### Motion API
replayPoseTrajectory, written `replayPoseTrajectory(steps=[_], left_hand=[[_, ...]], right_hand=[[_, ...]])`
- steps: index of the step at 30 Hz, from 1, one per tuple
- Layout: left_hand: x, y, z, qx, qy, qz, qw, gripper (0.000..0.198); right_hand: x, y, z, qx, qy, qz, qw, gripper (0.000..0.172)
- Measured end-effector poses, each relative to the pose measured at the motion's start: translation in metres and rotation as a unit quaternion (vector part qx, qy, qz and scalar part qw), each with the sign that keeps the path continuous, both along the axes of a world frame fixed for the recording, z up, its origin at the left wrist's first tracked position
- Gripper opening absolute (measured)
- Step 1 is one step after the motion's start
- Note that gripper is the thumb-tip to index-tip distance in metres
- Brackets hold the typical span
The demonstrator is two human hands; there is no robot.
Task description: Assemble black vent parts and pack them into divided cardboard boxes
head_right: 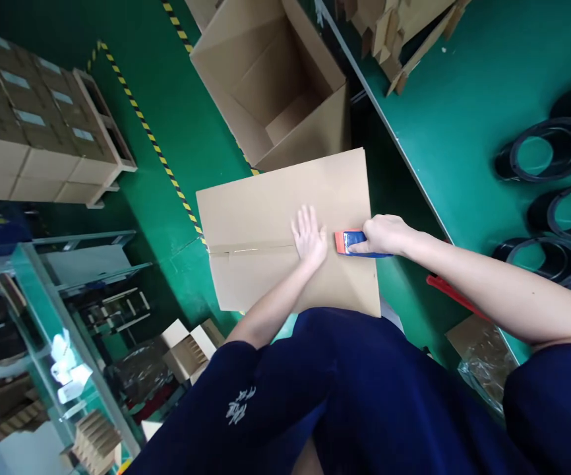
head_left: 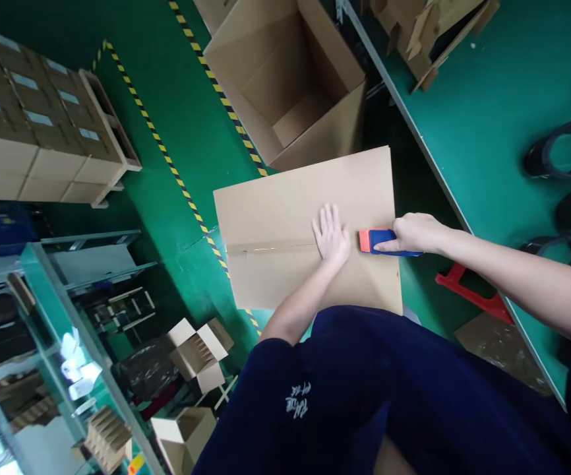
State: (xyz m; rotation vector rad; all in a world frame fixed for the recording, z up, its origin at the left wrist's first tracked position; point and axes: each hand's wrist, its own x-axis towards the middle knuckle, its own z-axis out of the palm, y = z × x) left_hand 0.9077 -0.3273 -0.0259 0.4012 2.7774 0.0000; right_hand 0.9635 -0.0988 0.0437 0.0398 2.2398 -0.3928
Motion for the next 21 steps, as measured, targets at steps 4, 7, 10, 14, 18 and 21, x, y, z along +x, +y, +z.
replayPoseTrajectory(steps=[4,7,10,14,18,21], left_hand=[[0.018,0.032,-0.007,0.023,-0.018,-0.048,0.998,0.068],[0.014,0.024,-0.013,0.022,-0.001,-0.047,0.999,0.069],[0.011,0.015,-0.020,0.042,0.023,-0.088,0.995,0.069],[0.006,0.020,-0.026,0.120,-0.043,-0.380,0.916,0.060],[0.001,0.040,-0.028,0.179,-0.096,-0.630,0.749,0.058],[-0.001,0.047,-0.028,0.191,-0.056,-0.641,0.741,0.058]], right_hand=[[0.021,0.039,0.003,-0.013,0.010,0.003,1.000,0.060],[0.052,0.101,0.006,0.004,-0.013,-0.016,1.000,0.058],[0.084,0.152,0.008,0.019,-0.058,-0.047,0.997,0.058],[0.098,0.162,-0.008,0.030,-0.056,-0.081,0.995,0.062],[0.086,0.145,-0.030,0.039,-0.009,-0.109,0.993,0.062],[0.091,0.150,-0.023,0.015,0.010,-0.125,0.992,0.061]])
